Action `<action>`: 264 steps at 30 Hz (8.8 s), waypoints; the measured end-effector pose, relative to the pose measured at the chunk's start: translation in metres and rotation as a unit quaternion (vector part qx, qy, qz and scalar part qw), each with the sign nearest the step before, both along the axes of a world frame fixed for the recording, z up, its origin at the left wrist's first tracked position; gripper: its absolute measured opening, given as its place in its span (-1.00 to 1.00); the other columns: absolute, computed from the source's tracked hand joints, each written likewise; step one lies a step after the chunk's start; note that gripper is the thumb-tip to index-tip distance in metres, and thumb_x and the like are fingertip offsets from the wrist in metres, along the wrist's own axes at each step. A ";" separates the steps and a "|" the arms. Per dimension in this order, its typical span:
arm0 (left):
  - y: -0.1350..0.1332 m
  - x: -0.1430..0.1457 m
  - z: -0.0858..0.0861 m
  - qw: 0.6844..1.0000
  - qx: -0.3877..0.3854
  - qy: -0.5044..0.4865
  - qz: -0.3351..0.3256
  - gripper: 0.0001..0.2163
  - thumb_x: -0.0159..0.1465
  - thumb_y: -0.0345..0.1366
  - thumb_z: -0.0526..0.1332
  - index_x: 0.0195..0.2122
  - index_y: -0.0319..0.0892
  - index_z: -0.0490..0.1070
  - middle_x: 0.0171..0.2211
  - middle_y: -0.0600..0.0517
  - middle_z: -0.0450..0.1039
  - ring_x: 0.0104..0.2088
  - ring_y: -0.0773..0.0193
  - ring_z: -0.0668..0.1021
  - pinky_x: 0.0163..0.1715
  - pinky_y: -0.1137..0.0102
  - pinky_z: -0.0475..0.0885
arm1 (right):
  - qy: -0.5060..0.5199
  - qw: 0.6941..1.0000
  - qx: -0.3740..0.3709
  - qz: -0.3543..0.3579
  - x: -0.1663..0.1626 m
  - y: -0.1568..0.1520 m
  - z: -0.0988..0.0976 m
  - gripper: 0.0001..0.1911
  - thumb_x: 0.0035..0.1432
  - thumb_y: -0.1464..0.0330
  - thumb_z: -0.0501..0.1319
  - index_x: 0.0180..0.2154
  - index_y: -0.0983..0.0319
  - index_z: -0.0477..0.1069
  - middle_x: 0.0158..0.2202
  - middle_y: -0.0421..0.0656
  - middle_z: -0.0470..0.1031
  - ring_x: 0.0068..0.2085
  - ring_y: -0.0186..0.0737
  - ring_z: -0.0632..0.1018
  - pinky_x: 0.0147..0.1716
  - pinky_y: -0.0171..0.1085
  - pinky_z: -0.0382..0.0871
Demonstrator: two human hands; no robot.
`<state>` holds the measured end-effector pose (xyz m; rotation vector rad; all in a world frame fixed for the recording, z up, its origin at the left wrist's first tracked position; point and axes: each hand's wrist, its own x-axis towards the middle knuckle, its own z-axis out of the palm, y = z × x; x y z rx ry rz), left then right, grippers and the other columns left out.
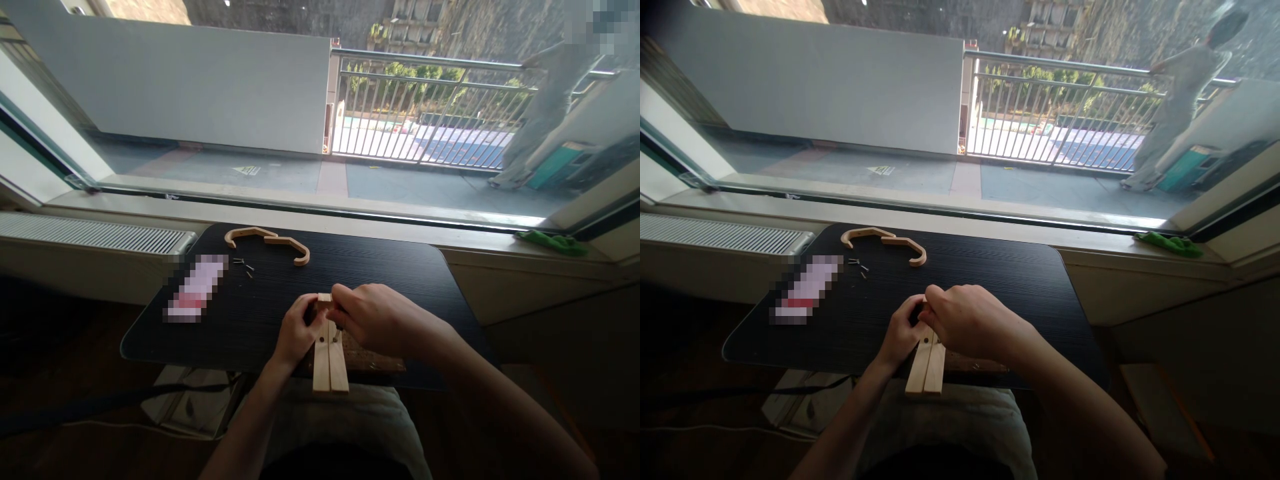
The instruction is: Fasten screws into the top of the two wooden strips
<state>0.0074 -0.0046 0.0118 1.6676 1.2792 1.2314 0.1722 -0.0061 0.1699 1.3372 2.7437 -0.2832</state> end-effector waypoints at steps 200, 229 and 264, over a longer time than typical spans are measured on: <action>0.000 -0.003 -0.005 0.999 0.015 -0.031 0.016 -0.83 0.14 -0.29 0.28 -0.23 -0.16 0.52 -0.28 -0.02 0.61 -0.25 0.16 0.61 -0.17 0.31 0.50 | 0.136 0.977 0.089 -0.134 -0.005 -0.039 -0.025 -0.68 0.31 0.39 -0.01 0.03 0.19 0.38 -0.09 -0.09 0.55 -0.29 -0.17 0.56 -0.39 -0.27 0.13; -0.001 -0.003 -0.004 1.000 0.014 -0.020 0.019 -0.82 0.16 -0.28 0.25 -0.23 -0.17 0.52 -0.29 -0.02 0.60 -0.27 0.16 0.61 -0.22 0.32 0.51 | 0.438 0.886 0.109 -0.104 0.000 -0.044 -0.072 -0.82 0.23 0.41 0.13 -0.11 0.20 0.36 -0.31 -0.13 0.58 -0.52 -0.34 0.48 -0.51 -0.37 0.28; -0.003 -0.003 -0.001 1.000 0.018 -0.019 0.015 -0.83 0.17 -0.25 0.25 -0.25 -0.16 0.52 -0.30 -0.02 0.60 -0.27 0.16 0.61 -0.22 0.32 0.52 | 0.534 0.807 0.170 -0.188 -0.005 -0.053 -0.089 -0.85 0.19 0.36 0.24 -0.23 0.23 0.55 -0.64 -0.34 0.30 -0.62 -0.42 0.30 -0.59 -0.41 0.20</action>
